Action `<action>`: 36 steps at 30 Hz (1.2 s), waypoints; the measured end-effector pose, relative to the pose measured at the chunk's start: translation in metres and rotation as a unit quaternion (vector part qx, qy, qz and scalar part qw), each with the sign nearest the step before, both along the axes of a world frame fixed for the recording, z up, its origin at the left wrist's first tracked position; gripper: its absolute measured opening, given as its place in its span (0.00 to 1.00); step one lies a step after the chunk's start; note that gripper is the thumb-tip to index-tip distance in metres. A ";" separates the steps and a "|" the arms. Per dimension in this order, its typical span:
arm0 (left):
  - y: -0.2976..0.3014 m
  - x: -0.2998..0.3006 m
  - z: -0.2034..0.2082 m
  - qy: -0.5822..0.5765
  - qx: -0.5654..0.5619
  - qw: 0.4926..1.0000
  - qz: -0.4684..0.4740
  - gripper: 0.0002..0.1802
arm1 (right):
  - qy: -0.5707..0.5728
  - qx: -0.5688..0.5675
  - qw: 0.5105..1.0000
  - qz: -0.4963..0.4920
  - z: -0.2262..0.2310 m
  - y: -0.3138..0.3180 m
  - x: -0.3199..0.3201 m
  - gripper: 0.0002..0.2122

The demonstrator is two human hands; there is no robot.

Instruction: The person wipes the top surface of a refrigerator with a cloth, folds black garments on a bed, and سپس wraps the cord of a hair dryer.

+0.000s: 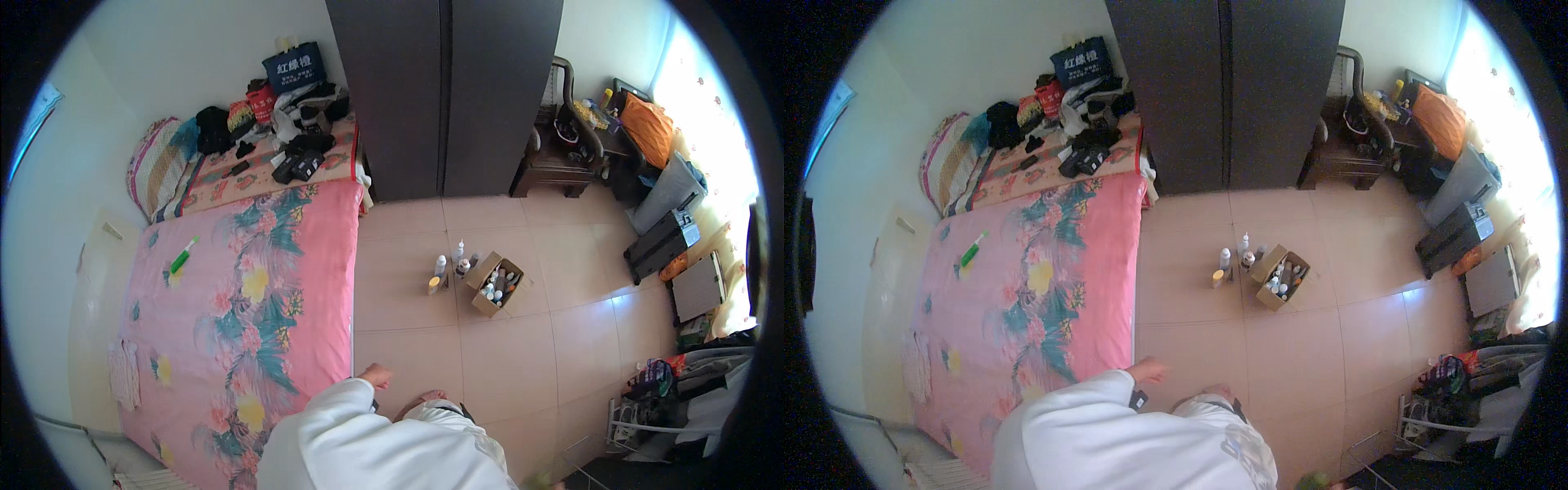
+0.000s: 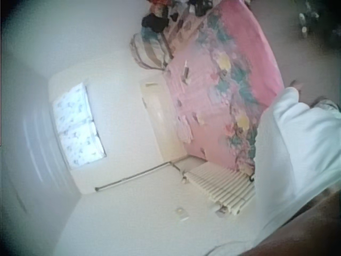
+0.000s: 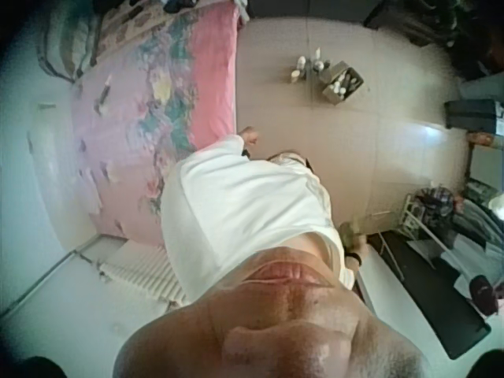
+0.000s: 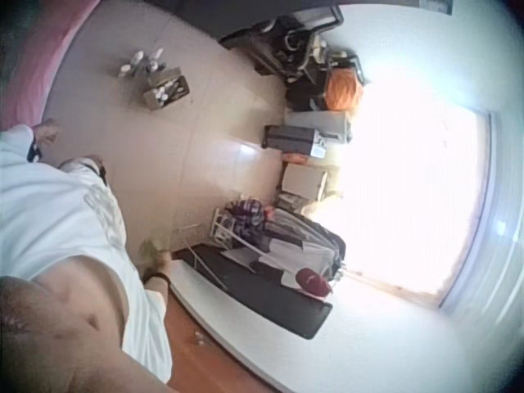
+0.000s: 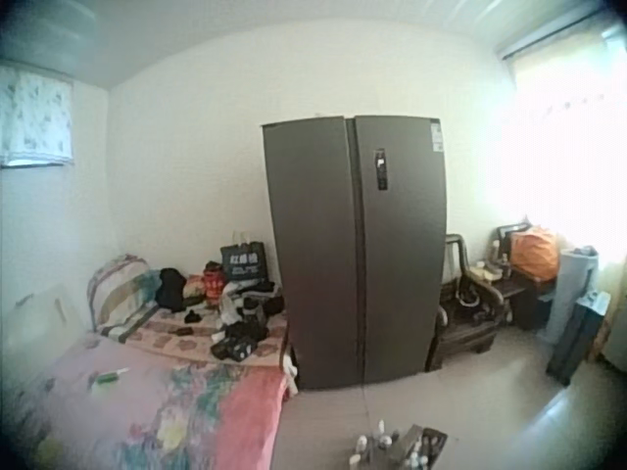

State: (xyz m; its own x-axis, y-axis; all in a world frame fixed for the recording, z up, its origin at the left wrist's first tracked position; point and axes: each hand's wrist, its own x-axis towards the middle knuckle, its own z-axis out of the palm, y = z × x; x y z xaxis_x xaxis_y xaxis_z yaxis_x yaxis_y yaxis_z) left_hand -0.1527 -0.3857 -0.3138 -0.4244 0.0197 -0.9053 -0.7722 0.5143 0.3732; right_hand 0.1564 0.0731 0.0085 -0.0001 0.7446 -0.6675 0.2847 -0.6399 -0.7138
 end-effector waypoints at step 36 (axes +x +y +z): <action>0.196 0.049 0.083 0.001 -0.028 0.998 -0.054 0.11 | -0.138 -0.040 0.886 0.440 -0.295 0.305 0.067 0.18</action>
